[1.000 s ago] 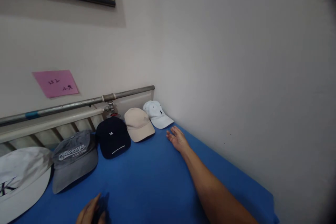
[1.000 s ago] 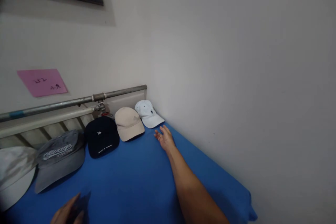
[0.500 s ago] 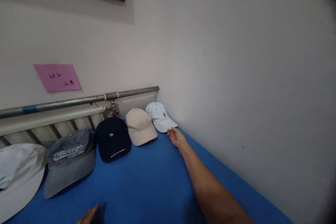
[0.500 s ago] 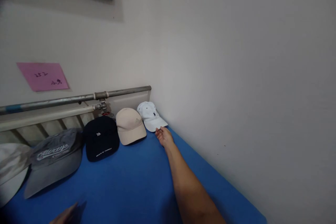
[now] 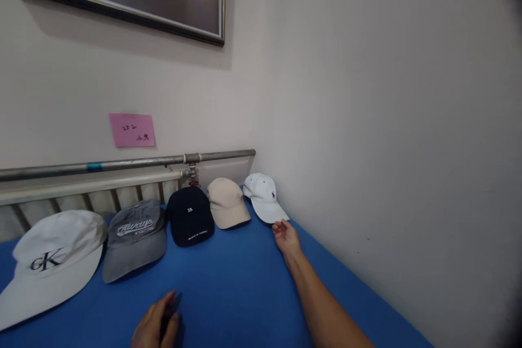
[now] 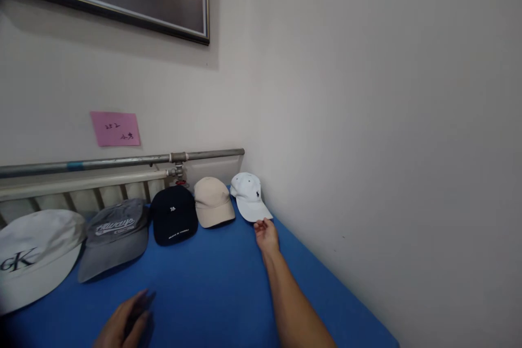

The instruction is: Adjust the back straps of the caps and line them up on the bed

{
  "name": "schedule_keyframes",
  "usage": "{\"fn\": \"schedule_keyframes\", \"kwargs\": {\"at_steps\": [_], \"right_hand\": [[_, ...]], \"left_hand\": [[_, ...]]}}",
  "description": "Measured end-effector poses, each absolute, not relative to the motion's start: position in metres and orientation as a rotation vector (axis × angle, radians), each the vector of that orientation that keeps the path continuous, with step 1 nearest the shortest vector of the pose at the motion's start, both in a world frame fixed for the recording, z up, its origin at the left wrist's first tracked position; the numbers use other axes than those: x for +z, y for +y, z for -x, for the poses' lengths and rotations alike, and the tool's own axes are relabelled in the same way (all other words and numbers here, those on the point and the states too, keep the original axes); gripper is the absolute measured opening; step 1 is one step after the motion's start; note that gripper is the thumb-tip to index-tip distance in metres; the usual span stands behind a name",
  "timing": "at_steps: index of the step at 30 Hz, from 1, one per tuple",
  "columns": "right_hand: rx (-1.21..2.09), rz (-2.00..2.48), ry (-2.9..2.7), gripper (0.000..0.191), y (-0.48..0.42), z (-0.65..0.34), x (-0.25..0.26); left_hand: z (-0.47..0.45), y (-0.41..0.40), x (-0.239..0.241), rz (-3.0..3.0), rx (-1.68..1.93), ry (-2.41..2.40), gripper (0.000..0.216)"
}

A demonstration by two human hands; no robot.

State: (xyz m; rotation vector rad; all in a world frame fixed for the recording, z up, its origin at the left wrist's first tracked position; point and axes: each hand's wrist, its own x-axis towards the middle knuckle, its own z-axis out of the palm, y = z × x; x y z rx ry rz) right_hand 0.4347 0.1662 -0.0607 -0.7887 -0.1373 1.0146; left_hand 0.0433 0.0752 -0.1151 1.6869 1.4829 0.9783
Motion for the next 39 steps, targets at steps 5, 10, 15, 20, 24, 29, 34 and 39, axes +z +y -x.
{"fn": "schedule_keyframes", "kwargs": {"at_steps": [5,10,15,20,24,29,34,39], "right_hand": [[1.115,0.697,-0.248,0.009,0.128,-0.412,-0.057],[1.304,0.616,-0.402,0.020,0.095,-0.374,-0.044],[1.540,0.612,-0.564,0.023,0.073,-0.332,-0.042],[1.740,0.659,-0.733,0.017,0.063,-0.302,-0.048],[1.743,0.680,-0.804,0.014,0.061,-0.292,-0.047],[1.689,0.729,-0.802,0.037,0.057,-0.277,-0.043],[1.636,0.753,-0.659,0.059,0.052,-0.257,-0.037],[1.719,0.623,-0.755,0.050,0.053,-0.242,-0.029]], "left_hand": [[-0.050,0.059,-0.093,-1.363,1.184,1.407,0.054],[-0.047,0.040,-0.058,-1.036,1.257,1.224,0.065],[-0.041,0.027,-0.030,-0.684,1.347,0.854,0.059],[-0.022,0.019,-0.020,-0.473,1.443,0.535,0.028],[-0.012,0.013,-0.017,-0.505,1.564,0.634,0.029],[-0.009,0.010,-0.011,-1.108,1.685,0.819,0.020],[-0.015,0.000,-0.004,-1.881,1.640,0.917,0.015],[-0.030,-0.001,-0.010,-2.250,1.639,1.260,0.015]]}}
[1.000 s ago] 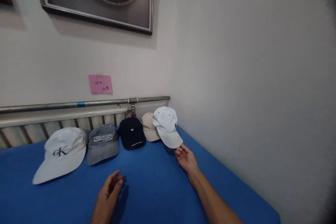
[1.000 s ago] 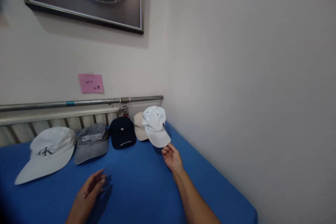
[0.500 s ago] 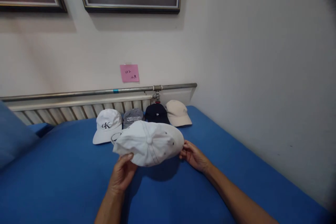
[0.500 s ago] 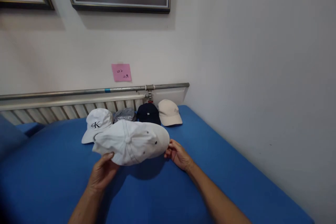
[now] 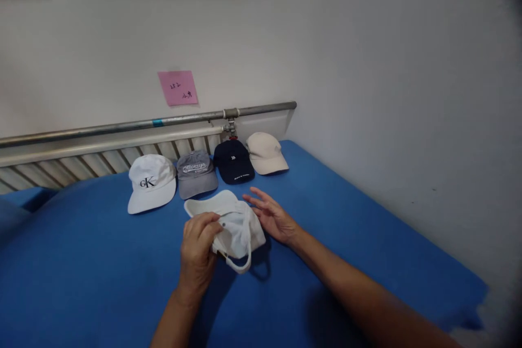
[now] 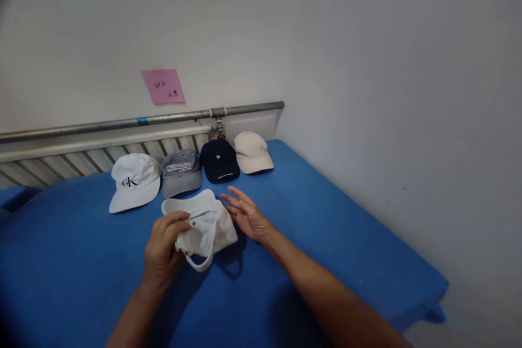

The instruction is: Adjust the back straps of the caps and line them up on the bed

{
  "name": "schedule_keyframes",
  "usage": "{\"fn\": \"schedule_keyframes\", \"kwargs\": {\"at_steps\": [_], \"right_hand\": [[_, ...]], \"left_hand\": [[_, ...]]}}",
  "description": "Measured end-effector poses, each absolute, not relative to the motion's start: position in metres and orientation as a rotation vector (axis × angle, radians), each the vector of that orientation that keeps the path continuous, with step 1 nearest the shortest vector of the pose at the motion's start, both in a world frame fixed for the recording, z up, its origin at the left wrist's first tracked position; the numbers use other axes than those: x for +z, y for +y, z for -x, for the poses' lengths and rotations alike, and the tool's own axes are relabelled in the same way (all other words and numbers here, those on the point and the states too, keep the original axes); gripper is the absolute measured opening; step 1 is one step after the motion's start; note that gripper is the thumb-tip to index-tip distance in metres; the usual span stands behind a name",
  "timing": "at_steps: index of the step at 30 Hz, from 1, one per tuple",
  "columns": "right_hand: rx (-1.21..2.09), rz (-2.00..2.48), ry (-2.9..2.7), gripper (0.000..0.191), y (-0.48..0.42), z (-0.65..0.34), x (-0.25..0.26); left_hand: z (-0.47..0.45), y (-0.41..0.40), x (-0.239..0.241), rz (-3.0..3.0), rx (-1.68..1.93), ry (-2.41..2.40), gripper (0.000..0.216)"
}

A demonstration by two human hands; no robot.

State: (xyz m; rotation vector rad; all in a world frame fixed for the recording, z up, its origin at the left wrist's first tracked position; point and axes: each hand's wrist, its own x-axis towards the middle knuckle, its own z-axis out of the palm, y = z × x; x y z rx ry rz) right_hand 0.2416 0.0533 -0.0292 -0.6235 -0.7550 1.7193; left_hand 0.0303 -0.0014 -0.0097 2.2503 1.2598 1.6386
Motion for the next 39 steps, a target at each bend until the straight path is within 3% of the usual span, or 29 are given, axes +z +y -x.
{"fn": "schedule_keyframes", "kwargs": {"at_steps": [4,6,10,12,18,23,29,34,39], "right_hand": [[1.520,0.623,-1.100,0.032,0.039,-0.240,-0.015],[1.288,0.609,-1.391,0.028,0.024,-0.242,-0.005],[0.680,0.547,-1.957,0.036,-0.005,-0.238,0.009],[0.501,0.581,-2.006,0.026,-0.010,-0.235,0.009],[0.502,0.797,-1.863,0.011,0.004,-0.245,-0.003],[0.405,0.932,-1.860,0.017,0.017,-0.253,-0.014],[0.200,0.879,-1.769,0.037,-0.001,-0.253,0.002],[0.012,0.681,-1.933,0.020,-0.021,-0.241,0.011],[0.052,0.833,-1.973,0.010,-0.014,-0.231,-0.004]], "left_hand": [[-0.034,0.005,-0.021,-2.156,1.493,1.489,0.028],[-0.035,0.007,-0.024,-2.142,1.417,1.511,0.031],[-0.037,0.006,-0.022,-2.177,1.338,1.483,0.030],[-0.038,0.003,-0.016,-2.179,1.286,1.392,0.030],[-0.032,-0.009,0.002,-1.929,0.923,1.126,0.034],[-0.029,-0.012,0.006,-1.633,0.787,0.976,0.025],[-0.033,-0.010,0.000,-1.467,0.867,1.031,0.024],[-0.035,-0.009,-0.001,-1.519,0.887,1.008,0.024],[-0.038,-0.010,-0.004,-1.516,0.906,1.028,0.029]]}}
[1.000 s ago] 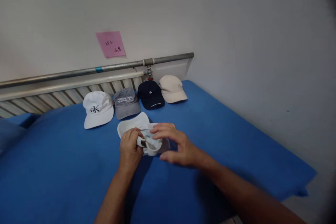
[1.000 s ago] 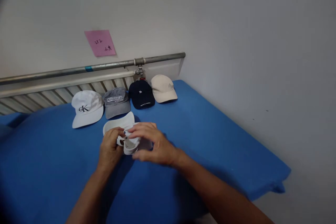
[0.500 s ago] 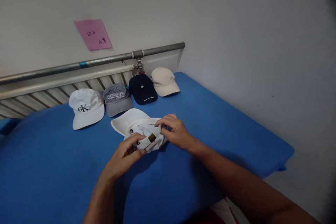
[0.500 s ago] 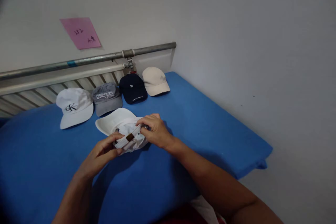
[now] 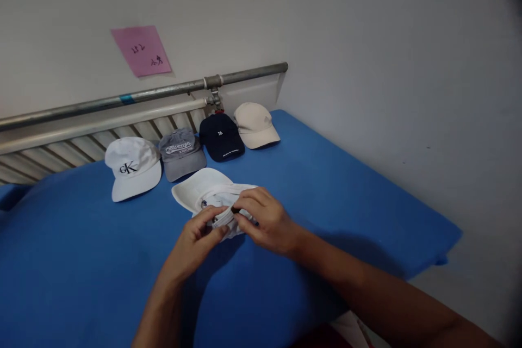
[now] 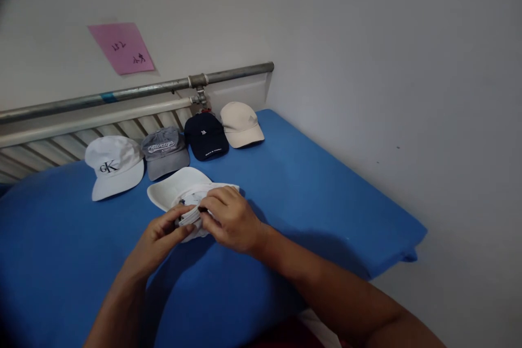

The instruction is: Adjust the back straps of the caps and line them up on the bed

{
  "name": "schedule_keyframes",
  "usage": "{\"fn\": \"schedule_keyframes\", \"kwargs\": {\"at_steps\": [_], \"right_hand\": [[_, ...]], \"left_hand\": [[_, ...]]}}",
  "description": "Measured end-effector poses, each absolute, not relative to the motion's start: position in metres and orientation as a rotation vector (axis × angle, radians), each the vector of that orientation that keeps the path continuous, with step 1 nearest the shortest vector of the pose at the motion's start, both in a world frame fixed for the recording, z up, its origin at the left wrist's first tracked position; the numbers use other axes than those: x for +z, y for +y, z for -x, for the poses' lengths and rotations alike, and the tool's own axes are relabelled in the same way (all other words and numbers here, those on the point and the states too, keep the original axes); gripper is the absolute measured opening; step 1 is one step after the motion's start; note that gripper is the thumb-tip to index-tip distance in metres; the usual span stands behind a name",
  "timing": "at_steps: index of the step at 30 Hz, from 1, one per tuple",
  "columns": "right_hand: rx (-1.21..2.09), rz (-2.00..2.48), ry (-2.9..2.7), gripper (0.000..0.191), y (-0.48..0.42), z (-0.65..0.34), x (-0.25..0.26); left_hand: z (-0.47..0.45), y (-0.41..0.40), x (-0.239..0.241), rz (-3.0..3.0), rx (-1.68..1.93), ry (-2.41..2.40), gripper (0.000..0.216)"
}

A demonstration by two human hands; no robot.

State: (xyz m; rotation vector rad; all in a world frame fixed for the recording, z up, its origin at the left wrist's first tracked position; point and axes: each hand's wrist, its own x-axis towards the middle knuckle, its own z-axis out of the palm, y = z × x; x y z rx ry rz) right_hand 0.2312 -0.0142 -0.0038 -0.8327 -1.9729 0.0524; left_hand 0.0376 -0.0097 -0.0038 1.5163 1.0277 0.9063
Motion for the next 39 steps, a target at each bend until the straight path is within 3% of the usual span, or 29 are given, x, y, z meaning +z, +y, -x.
{"fn": "schedule_keyframes", "kwargs": {"at_steps": [17,32,39], "right_hand": [[0.259,0.911,-2.037,0.018,-0.011,-0.234,-0.014],[0.469,0.959,-1.872,0.022,-0.008,-0.239,-0.015],[0.241,0.848,-2.003,0.028,-0.004,-0.242,-0.008]], "left_hand": [[-0.046,-0.013,-0.006,-1.830,0.883,1.004,0.039],[-0.047,-0.012,-0.002,-1.632,0.864,1.082,0.025],[-0.041,-0.009,-0.001,-1.581,0.881,1.069,0.019]]}}
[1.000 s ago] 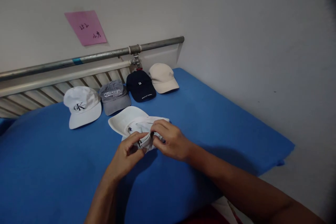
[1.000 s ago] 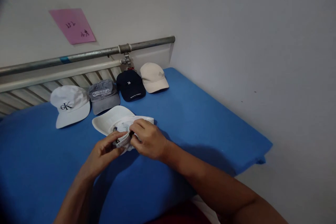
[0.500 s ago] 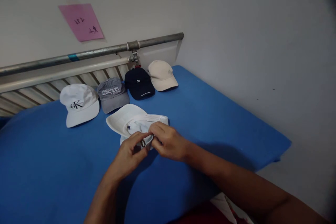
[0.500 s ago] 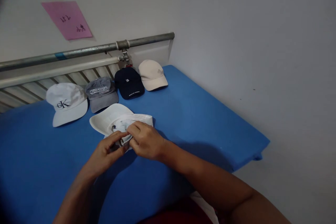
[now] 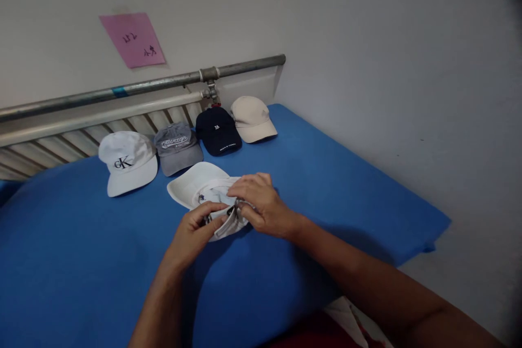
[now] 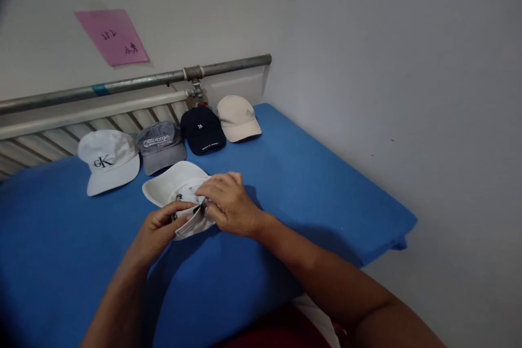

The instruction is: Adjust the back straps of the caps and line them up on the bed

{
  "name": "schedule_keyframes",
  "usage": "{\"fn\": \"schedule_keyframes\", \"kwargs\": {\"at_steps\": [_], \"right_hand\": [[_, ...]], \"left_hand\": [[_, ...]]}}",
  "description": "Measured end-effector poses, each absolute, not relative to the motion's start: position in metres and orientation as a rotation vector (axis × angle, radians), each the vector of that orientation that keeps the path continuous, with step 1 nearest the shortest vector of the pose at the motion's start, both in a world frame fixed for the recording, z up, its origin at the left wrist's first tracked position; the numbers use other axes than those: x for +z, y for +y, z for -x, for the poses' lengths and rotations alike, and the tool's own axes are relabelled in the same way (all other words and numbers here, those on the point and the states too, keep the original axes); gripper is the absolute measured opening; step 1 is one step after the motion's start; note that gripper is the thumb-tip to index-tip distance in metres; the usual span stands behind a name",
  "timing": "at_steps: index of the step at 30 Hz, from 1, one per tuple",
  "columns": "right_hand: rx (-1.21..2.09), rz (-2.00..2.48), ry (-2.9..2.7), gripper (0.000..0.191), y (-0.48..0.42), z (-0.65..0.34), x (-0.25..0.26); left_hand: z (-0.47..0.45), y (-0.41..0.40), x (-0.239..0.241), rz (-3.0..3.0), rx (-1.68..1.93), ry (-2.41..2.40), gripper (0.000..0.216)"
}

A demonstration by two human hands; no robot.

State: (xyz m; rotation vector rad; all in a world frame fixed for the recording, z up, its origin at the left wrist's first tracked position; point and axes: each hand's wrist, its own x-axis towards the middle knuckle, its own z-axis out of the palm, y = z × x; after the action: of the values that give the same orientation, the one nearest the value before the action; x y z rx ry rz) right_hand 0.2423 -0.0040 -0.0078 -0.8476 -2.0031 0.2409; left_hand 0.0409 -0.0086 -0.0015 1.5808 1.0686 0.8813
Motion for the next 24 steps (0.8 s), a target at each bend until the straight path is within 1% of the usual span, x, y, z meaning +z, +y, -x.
{"fn": "schedule_keyframes", "kwargs": {"at_steps": [3,5,11,16,19,22,24], "right_hand": [[0.365,0.889,-2.047,0.018,-0.002,-0.242,-0.010],[0.435,0.946,-2.013,0.014,-0.001,-0.241,-0.011],[0.617,1.149,-1.939,0.016,0.004,-0.240,-0.010],[0.583,1.387,-1.816,0.016,0.018,-0.249,-0.014],[0.752,1.426,-1.587,0.013,0.027,-0.259,-0.017],[0.977,1.312,-1.370,0.009,0.030,-0.264,-0.016],[1.049,1.238,-1.277,0.009,0.029,-0.265,-0.016]], "left_hand": [[-0.039,-0.009,-0.003,-1.540,0.887,1.077,0.015],[-0.039,-0.009,-0.003,-1.511,0.873,1.085,0.014],[-0.037,-0.008,-0.003,-1.519,0.834,1.035,0.013],[-0.032,-0.010,-0.005,-1.529,0.803,0.943,0.015],[-0.027,-0.011,0.000,-1.620,0.800,0.969,0.020],[-0.012,-0.003,0.003,-1.855,1.002,1.112,0.029],[0.006,0.010,-0.002,-2.057,1.190,1.338,0.038]]}}
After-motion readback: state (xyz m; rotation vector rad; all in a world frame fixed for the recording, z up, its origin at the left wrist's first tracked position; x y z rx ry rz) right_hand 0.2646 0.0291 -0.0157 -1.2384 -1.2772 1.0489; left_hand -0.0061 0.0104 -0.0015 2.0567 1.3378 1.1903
